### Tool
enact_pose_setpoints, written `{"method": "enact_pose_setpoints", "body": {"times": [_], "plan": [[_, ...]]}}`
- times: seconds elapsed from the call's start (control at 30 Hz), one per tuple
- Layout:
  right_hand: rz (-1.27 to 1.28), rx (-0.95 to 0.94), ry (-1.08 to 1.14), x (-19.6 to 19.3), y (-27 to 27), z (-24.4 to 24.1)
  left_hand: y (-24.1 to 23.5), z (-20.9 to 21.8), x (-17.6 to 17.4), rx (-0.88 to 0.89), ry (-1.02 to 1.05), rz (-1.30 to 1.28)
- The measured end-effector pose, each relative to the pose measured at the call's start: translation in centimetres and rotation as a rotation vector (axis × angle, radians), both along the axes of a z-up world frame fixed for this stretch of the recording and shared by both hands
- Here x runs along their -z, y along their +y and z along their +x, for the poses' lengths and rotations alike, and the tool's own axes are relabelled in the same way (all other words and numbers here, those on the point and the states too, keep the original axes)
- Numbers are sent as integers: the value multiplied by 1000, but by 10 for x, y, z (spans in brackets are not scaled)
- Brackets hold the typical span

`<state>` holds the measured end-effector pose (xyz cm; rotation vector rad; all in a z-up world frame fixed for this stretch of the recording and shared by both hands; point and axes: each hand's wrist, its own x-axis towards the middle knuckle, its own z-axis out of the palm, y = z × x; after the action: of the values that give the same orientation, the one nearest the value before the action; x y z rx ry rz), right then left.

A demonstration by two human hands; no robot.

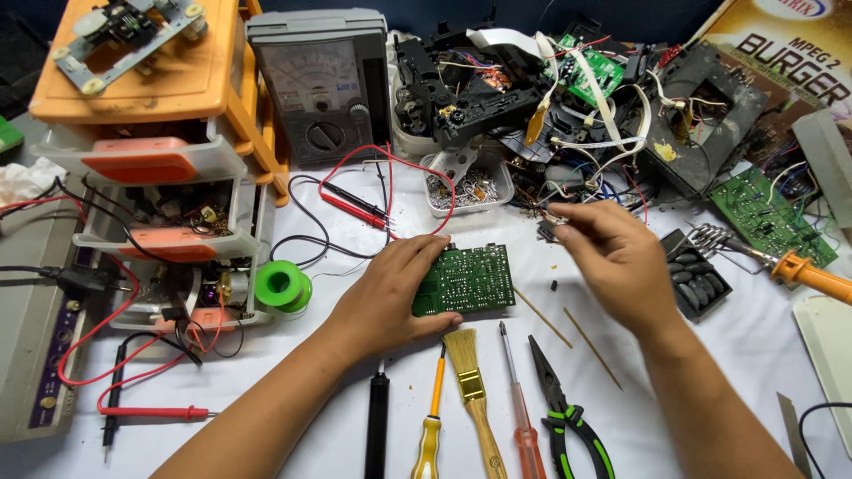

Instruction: The person solders a small electronic component onto a green circuit board using a soldering iron and solder wire. They place the component, apply heat, and add solder to secure it in place.

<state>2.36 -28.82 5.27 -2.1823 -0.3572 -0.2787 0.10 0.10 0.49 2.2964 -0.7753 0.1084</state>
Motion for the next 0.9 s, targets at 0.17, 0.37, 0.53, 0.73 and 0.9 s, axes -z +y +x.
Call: {"method": "enact_pose_setpoints", "body": {"times": [0.17,0.37,0.53,0.73,0.9], "plan": [[-76,55,110,-7,-15,-15,1,-2,-5,-7,28,-49],[-141,183,154,17,-31,-36,4,0,-2,-59,79,-163],[-119,271,187,18,-43,-57,6,4,17,-163,-22,-326],[298,433,-1,41,-94,-93,12,-3,2,-248,-277,-494],[894,642,-89,67,-156,-106,15,-3,8,-411,-326,-503]]}}
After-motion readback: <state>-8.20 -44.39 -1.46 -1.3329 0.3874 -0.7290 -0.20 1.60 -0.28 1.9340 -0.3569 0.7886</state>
